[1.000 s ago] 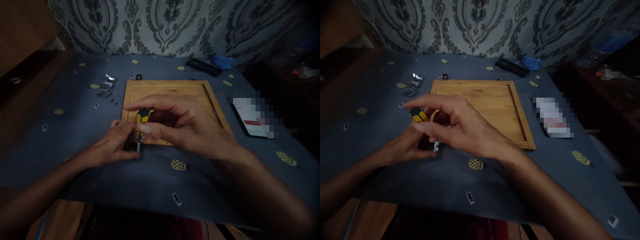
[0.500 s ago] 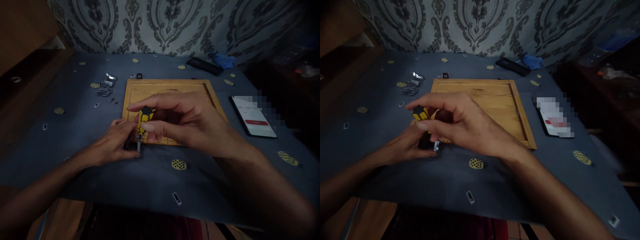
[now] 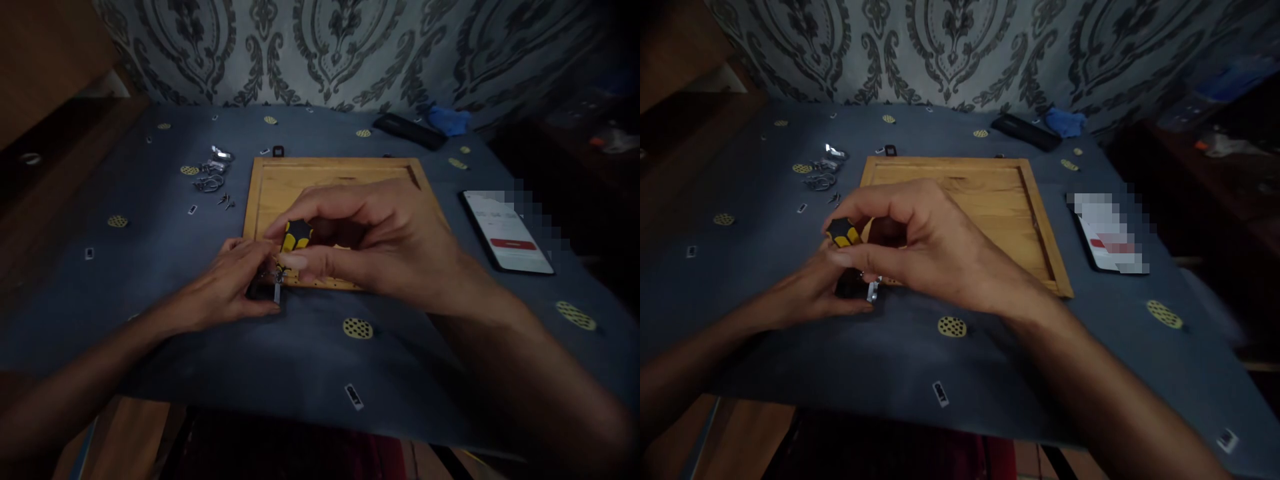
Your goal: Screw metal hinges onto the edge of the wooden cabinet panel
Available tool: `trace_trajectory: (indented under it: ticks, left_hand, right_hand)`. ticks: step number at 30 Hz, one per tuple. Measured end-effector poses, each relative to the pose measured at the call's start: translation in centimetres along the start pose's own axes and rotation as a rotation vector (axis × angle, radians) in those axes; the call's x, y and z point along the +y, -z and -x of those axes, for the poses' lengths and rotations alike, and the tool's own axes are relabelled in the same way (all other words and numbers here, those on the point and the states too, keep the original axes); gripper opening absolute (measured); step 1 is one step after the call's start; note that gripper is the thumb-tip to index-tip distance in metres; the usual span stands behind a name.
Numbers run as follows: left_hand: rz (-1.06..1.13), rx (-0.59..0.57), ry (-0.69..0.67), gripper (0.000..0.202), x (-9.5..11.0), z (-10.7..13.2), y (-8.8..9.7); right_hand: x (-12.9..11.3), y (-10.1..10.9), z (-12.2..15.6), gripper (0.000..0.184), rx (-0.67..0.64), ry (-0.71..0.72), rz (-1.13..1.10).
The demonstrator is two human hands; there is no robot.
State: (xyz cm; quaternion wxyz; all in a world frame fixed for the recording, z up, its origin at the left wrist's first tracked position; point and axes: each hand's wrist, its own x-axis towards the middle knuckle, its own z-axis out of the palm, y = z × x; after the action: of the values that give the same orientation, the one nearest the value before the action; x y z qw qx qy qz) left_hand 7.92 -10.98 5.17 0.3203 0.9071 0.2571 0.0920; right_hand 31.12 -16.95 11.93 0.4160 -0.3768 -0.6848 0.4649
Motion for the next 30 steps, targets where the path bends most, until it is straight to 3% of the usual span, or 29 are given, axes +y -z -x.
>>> trace_trajectory:
  ticks: [7,12,14,18,21,24,30]
  left_hand:
    - [0.003,-0.001,-0.018,0.03,0.0,0.2,0.0]
    - [-0.003,-0.009,0.005,0.031,0.0,0.2,0.2]
    - [0.003,-0.011,0.008,0.034,-0.1,0.1,0.1]
    - [0.011,-0.01,0.0,0.04,-0.1,0.1,0.0]
    - [0.004,-0.014,-0.001,0.044,0.1,0.1,0.0]
    - [0.007,-0.021,0.019,0.052,0.2,0.2,0.2]
    - [0.01,0.001,0.013,0.044,0.3,0.1,0.2]
  right_hand:
    - [0.0,-0.2,-0.1,0.016,0.03,-0.004,0.005]
    - [0.0,0.0,0.1,0.012,-0.058,-0.006,0.007]
    - [0.1,-0.4,0.2,0.003,0.011,0.025,0.065]
    - [0.1,-1.4,0.3,0.027,0.27,0.147,0.235]
    - [-0.1,-1.7,0.3,0.03,0.389,0.171,0.254]
    - [0.0,-1.5,0.3,0.031,0.412,0.172,0.264]
    - [1.0,-1.3,-0.1,0.024,0.362,0.186,0.281]
